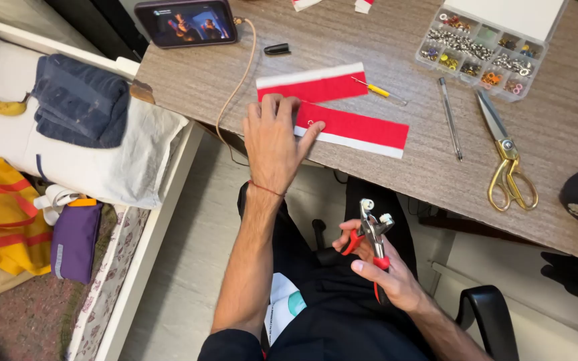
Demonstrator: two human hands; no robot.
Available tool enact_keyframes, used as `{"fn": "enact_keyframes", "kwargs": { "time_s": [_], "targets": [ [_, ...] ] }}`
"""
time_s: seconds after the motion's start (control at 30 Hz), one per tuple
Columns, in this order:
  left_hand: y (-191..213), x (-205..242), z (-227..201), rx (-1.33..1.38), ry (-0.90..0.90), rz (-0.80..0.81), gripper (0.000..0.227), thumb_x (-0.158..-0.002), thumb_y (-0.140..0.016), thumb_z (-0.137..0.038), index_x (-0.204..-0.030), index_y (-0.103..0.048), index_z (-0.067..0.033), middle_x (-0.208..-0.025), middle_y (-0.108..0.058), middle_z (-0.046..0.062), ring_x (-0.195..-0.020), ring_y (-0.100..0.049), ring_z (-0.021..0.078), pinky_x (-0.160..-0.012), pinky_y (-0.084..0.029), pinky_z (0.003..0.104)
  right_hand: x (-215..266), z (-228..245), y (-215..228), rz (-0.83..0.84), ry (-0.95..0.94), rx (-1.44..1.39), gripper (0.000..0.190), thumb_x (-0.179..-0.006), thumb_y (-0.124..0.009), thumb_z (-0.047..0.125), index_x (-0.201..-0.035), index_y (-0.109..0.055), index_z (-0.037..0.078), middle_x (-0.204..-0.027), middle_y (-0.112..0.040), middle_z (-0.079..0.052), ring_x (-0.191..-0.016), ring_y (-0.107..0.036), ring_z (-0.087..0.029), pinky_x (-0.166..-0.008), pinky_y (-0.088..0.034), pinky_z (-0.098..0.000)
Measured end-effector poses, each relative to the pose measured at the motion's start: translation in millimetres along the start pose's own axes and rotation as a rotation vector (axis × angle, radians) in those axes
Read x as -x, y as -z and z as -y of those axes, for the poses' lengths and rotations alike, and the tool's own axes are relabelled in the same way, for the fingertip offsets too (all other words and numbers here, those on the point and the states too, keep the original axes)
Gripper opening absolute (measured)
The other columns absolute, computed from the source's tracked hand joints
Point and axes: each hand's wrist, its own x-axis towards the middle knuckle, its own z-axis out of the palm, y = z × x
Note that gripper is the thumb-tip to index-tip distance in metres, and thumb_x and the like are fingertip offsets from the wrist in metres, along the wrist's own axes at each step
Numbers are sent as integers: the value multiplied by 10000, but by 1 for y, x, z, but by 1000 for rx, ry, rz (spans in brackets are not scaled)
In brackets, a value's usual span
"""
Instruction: Punching metal eyelets into a red and white fabric strip using a hand-held eyelet tool
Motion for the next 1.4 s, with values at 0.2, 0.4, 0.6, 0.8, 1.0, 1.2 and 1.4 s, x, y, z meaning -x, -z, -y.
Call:
{"fn": "enact_keyframes", "kwargs": {
  "time_s": [0.2,0.4,0.6,0.8,1.0,1.2,1.4],
  "targets": [
    [8,5,-8,417,-58,35,183,-1076,-847,-264,-1025,-718,-145,-1115,-708,52,-1037,-593,287,-936,-470,420,-9,3,-3,33,-19,-8,737,-1054,-791,313,-1663,-517,2,-1361,-686,-122,-1363,-743,-323,-1289,-536,-495],
    [24,36,-34,1249,320,92,256,-1114,-801,-52,-1036,-564,-108,-885,-742,34,-795,-872,168,-721,-672,196,-22,-5,-7,39,-18,15,691,-1070,-762,297,-1654,-523,17,-1340,-661,-100,-1340,-714,-269,-1265,-517,-448],
    [-41,75,-15,1507,530,28,241,-1108,-819,-55,-1100,-585,3,-951,-807,155,-852,-887,330,-762,-772,372,-46,-35,-2,-10,39,124,750,-1047,-821,328,-1651,-570,-38,-1367,-685,-204,-1367,-719,-370,-1259,-496,-600],
    [-24,85,-28,1567,591,-35,255,-1095,-839,-74,-1089,-601,18,-889,-789,165,-780,-883,325,-698,-780,375,-64,-39,1,-40,87,178,710,-1069,-792,376,-1616,-607,-38,-1339,-704,-203,-1318,-756,-355,-1223,-539,-574],
    [-14,90,-29,1584,581,-5,278,-1081,-851,-57,-1066,-579,0,-857,-783,157,-755,-876,334,-680,-774,385,-73,-17,-3,-90,115,274,646,-1074,-789,388,-1543,-676,-42,-1265,-761,-199,-1232,-817,-335,-1163,-605,-538],
    [6,85,-34,1605,610,1,281,-1073,-855,-46,-1170,-598,12,-964,-846,193,-806,-886,315,-718,-783,371,-77,-18,-1,-98,99,346,600,-1069,-796,396,-1501,-730,-15,-1203,-793,-167,-1153,-817,-287,-1072,-627,-493],
    [-11,91,-21,1483,597,18,507,-963,-963,-14,-1375,-670,32,-1074,-889,196,-897,-874,185,-788,-770,333,-83,-11,-3,-105,105,384,581,-1062,-809,420,-1480,-753,21,-1158,-818,-140,-1065,-775,-231,-1006,-616,-439]
  ]
}}
